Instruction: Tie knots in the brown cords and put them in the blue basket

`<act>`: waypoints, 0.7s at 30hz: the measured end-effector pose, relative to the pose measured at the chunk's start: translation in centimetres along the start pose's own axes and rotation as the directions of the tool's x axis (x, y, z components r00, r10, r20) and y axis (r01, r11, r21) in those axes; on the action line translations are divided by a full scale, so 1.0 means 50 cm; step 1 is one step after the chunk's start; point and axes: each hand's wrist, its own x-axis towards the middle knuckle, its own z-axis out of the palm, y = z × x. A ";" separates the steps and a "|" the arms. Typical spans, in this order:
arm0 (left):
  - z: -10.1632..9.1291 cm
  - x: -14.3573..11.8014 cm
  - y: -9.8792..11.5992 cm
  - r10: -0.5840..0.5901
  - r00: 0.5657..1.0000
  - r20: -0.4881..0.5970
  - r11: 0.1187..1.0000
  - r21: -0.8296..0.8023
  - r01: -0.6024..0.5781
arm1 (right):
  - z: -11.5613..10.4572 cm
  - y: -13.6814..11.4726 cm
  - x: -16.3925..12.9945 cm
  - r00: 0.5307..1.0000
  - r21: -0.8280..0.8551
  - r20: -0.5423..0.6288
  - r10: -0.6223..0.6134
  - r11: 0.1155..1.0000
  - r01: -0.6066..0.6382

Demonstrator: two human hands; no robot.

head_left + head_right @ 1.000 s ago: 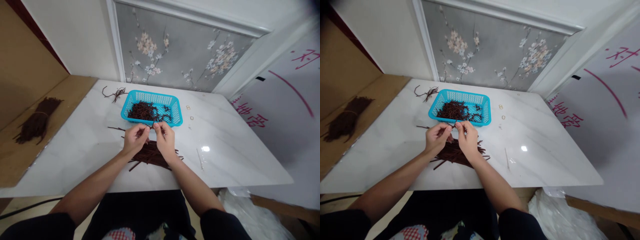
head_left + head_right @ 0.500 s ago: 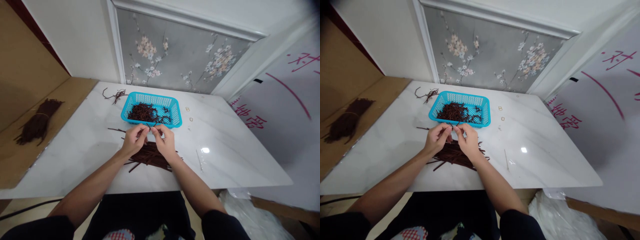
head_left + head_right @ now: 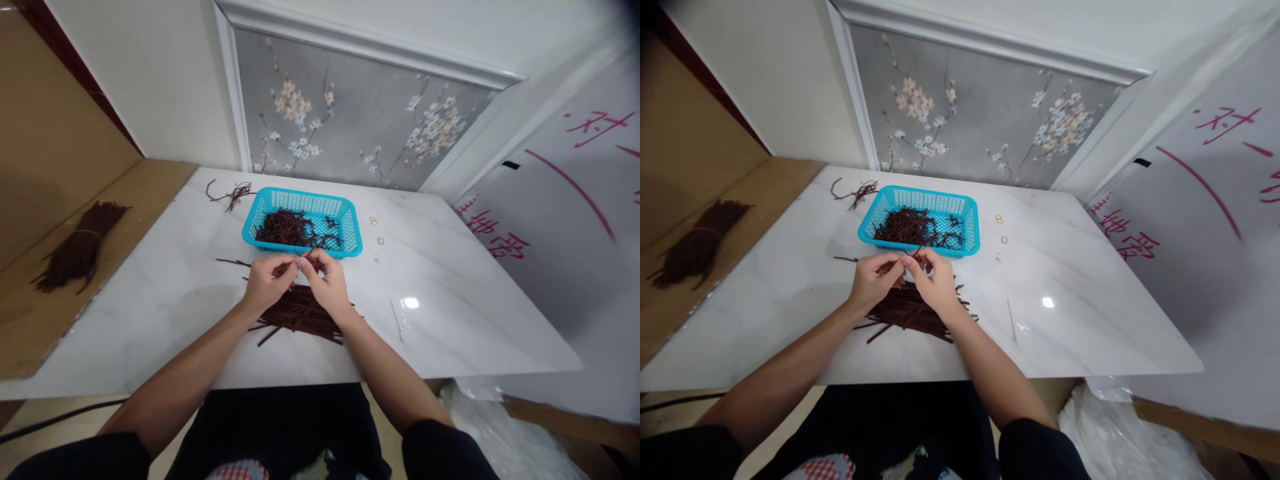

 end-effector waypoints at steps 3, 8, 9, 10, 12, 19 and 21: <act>-0.003 0.004 -0.003 0.122 0.992 -0.025 0.984 0.133 -0.117 | 0.003 0.002 -0.003 0.997 -0.128 0.006 -0.077 0.989 0.078; -0.002 0.009 -0.004 0.356 0.934 -0.017 0.870 0.371 -0.325 | 0.026 0.011 -0.009 0.990 -0.383 -0.041 -0.133 0.917 0.108; -0.002 0.009 -0.005 0.391 0.920 -0.004 0.841 0.408 -0.355 | 0.032 0.012 -0.010 0.990 -0.418 -0.053 -0.133 0.903 0.099; -0.002 0.009 -0.007 0.415 0.910 0.004 0.820 0.432 -0.376 | 0.037 0.013 -0.011 0.990 -0.439 -0.061 -0.128 0.894 0.089; -0.003 0.007 -0.009 0.441 0.898 0.004 0.800 0.453 -0.395 | 0.040 0.014 -0.011 0.993 -0.433 -0.058 -0.106 0.899 0.070; -0.007 -0.001 0.000 0.348 0.934 -0.079 0.889 0.345 -0.301 | -0.025 0.024 0.017 0.990 -0.135 0.143 -0.008 0.990 0.028; -0.008 0.002 0.000 0.290 0.953 -0.091 0.916 0.314 -0.249 | -0.049 0.033 0.023 0.965 -0.207 0.259 0.031 0.978 0.024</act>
